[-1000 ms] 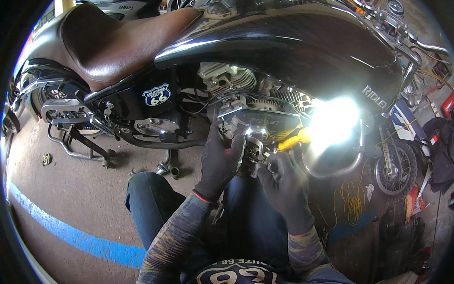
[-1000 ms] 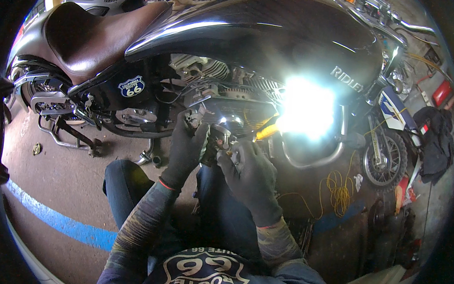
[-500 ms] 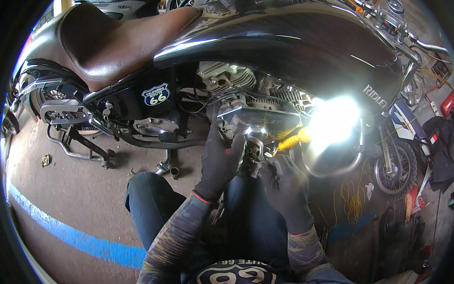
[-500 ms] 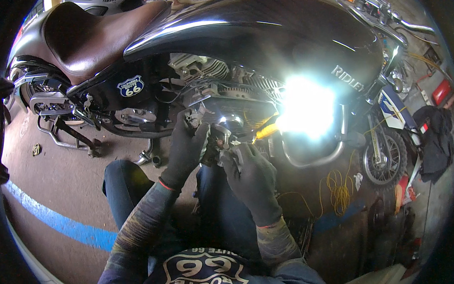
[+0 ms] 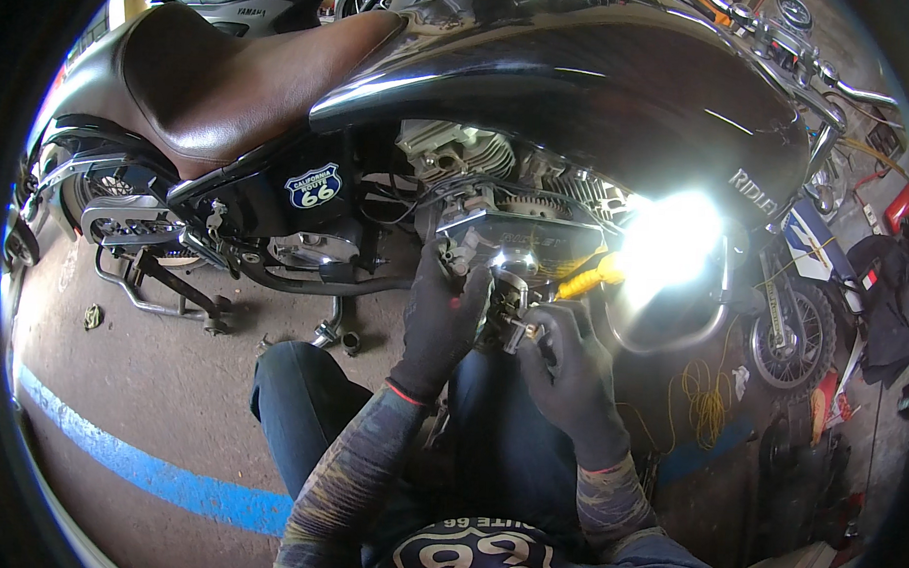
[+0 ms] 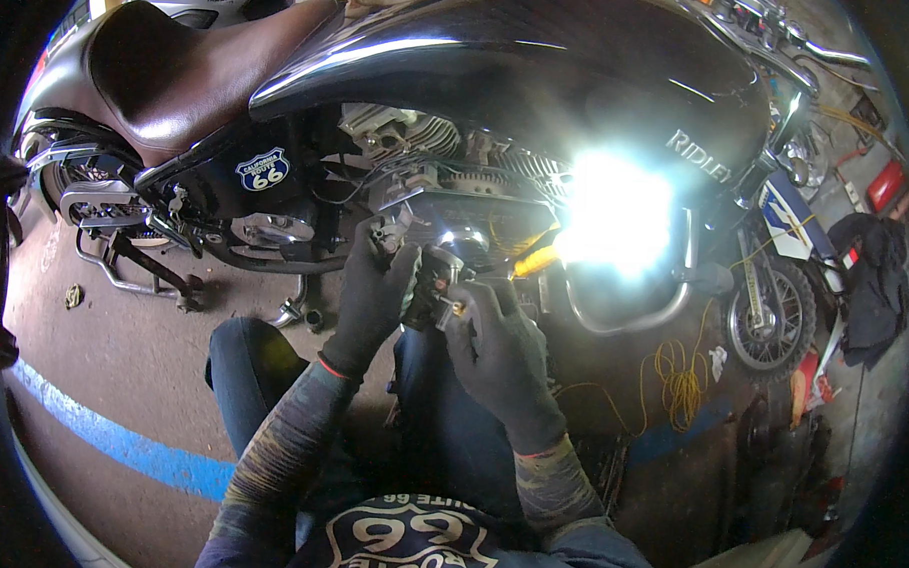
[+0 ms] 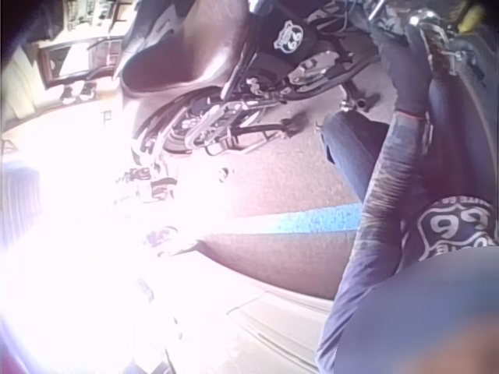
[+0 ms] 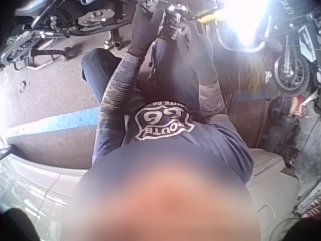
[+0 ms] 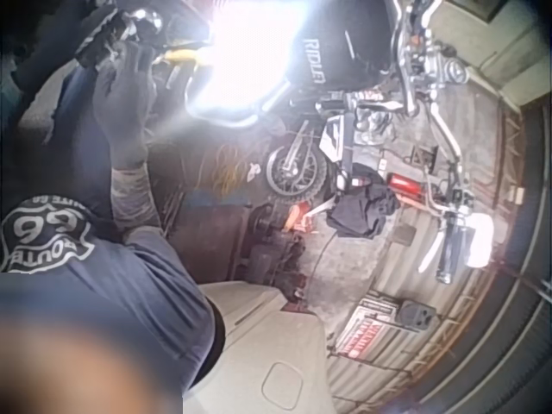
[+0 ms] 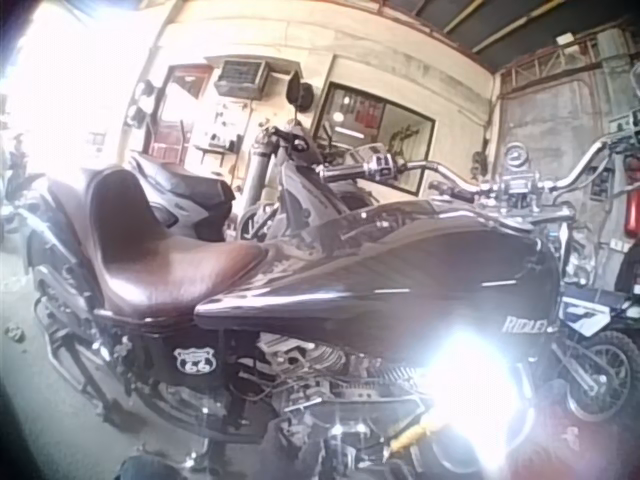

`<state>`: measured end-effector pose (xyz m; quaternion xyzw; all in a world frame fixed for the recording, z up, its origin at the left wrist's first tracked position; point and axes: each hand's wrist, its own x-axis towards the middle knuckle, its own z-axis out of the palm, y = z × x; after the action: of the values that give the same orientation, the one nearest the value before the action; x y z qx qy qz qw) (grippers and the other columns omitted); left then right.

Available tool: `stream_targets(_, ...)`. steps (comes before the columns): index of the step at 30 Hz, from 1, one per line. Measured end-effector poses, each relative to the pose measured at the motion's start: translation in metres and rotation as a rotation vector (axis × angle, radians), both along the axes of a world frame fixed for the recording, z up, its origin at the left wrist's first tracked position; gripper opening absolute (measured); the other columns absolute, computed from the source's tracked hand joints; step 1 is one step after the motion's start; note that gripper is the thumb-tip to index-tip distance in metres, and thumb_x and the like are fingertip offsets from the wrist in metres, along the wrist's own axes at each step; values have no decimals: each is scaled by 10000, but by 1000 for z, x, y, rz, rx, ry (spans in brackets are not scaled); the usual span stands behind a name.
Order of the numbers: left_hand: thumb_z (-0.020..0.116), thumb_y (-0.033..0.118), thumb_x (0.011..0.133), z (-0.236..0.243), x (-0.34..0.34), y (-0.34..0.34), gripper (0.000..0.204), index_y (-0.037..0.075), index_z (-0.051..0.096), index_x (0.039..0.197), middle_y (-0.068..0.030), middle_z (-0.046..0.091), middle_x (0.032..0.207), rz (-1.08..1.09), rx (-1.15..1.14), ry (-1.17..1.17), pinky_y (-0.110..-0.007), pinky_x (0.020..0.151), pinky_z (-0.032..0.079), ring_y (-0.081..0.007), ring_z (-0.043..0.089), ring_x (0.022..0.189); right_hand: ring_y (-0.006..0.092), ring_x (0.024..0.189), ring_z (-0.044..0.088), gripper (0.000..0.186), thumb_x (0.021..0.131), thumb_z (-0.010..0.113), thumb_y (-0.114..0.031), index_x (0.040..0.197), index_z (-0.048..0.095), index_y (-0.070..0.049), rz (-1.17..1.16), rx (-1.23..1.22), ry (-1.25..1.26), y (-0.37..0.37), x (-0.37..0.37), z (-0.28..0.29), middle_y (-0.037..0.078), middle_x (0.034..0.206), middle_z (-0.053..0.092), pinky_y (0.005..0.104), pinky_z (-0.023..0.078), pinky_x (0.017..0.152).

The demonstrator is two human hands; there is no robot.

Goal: The person sits on the floor and works on a motorcycle carburetor, using a flashlight to illuminate the engine area. They manipulate the carburetor with gloved hands, adjusting and inspecting its components.

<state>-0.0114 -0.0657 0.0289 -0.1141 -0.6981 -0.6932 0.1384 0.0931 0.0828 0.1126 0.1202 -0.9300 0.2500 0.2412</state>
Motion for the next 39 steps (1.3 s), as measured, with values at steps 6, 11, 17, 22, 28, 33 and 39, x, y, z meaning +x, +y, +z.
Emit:
stream_targets(6, 683, 166, 1005, 3, -2, 0, 424, -21, 517, 1347, -167, 694, 1144, -16, -12, -38, -375, 883, 545, -232, 677, 1014, 338, 889, 726, 313, 961, 731, -249, 1187, 619, -64, -65, -17, -168, 2, -2, 5, 146, 1101, 685, 449, 570, 754)
stream_targets(11, 697, 230, 1001, 6, 1, -4, 555, -36, 481, 1436, -243, 669, 1279, -61, -11, -111, -448, 999, 528, -373, 680, 1162, 313, 886, 730, 291, 968, 732, -283, 1127, 623, -66, 8, -57, 68, 1, -3, 6, 142, 1010, 698, 441, 563, 735)
stream_targets(17, 680, 139, 1008, 8, 0, 0, 341, -16, 552, 1283, -134, 717, 1058, 3, 13, 8, -346, 834, 555, -174, 690, 941, 339, 909, 729, 293, 974, 709, -230, 1215, 622, -88, -74, 5, -237, 3, -1, 6, 143, 1082, 675, 455, 571, 760)
stream_targets(22, 697, 191, 994, 9, 4, -3, 464, -31, 519, 1362, -202, 699, 1181, -69, 65, -51, -411, 925, 548, -294, 694, 1071, 343, 905, 726, 267, 979, 711, -236, 1189, 627, -94, -9, 6, -81, 0, -1, 2, 135, 1097, 673, 451, 572, 758)
stream_targets(28, 681, 159, 1015, 6, 0, 1, 326, -1, 570, 1277, -125, 715, 1088, 32, 1, -2, -348, 850, 548, -176, 687, 956, 338, 894, 724, 348, 954, 747, -238, 1223, 600, -73, -93, 48, -155, 4, 0, 2, 169, 1116, 662, 453, 576, 754)
stream_targets(33, 678, 147, 1000, 5, 3, 0, 328, -3, 565, 1269, -132, 703, 1066, 11, 10, -12, -364, 855, 545, -197, 682, 941, 331, 852, 722, 351, 956, 755, -275, 1196, 600, -71, -21, -98, -56, 3, 0, 3, 160, 1097, 673, 448, 573, 741)
stream_targets(39, 673, 136, 986, 13, 4, -2, 342, -9, 560, 1275, -154, 694, 1082, 5, 17, 19, -382, 859, 547, -219, 682, 953, 378, 908, 715, 272, 980, 702, -245, 1182, 626, -79, -111, 63, -226, 5, 1, 5, 153, 1132, 669, 457, 576, 755)
